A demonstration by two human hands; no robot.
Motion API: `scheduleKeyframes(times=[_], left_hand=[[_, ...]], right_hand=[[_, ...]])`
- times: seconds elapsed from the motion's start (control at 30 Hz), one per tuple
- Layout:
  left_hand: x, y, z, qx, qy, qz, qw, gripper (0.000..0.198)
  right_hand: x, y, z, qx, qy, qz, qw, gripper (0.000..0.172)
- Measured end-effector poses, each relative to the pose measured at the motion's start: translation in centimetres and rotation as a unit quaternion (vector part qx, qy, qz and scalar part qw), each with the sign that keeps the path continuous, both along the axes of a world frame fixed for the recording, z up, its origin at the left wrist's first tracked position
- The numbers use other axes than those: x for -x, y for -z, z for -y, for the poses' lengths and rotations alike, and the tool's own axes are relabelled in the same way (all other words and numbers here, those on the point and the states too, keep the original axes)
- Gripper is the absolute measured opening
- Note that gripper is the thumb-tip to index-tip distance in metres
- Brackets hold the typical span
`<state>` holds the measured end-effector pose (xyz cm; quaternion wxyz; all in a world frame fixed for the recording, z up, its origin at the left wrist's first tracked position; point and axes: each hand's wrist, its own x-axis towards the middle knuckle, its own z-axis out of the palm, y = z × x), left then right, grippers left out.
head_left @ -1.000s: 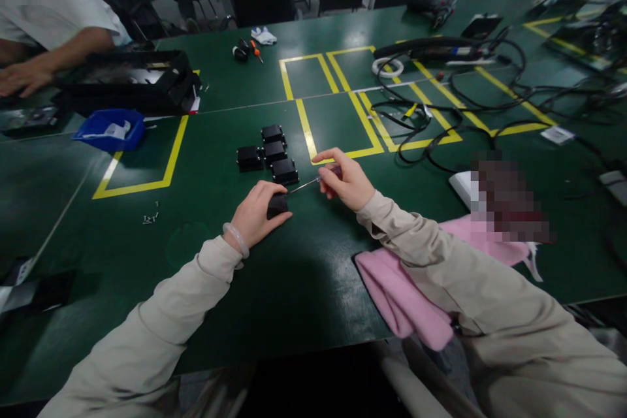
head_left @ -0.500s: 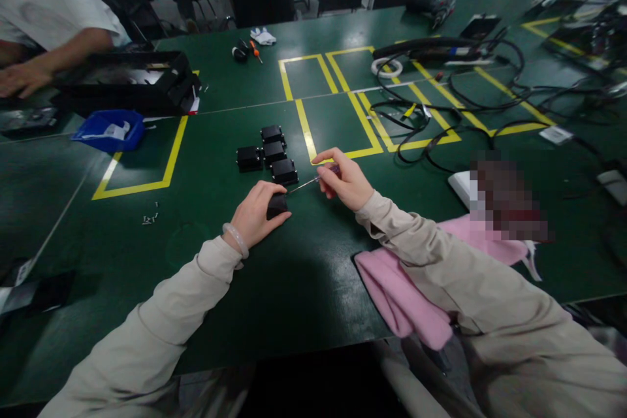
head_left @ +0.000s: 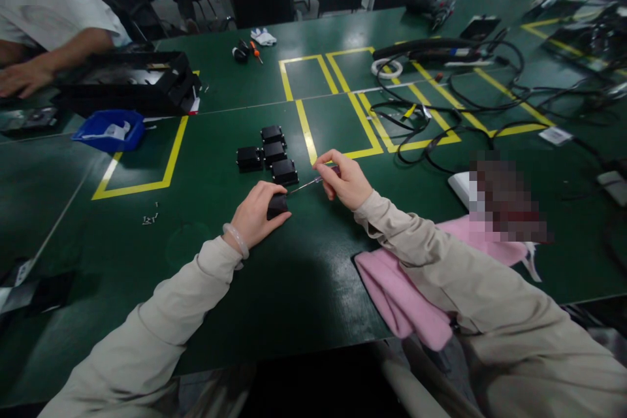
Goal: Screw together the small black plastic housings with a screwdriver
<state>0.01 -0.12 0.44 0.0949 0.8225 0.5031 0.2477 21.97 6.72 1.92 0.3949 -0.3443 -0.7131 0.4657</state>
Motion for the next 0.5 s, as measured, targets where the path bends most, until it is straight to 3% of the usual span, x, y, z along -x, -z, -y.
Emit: scheduleKeyframes(times=[0.5], left_hand=[[-0.01,-0.07,-0.02,-0.005,0.005,-0.001,1.0,0.033]], right_hand=[[-0.07,0.09,-0.03,0.01,-0.006,-0.022,1.0,0.01]])
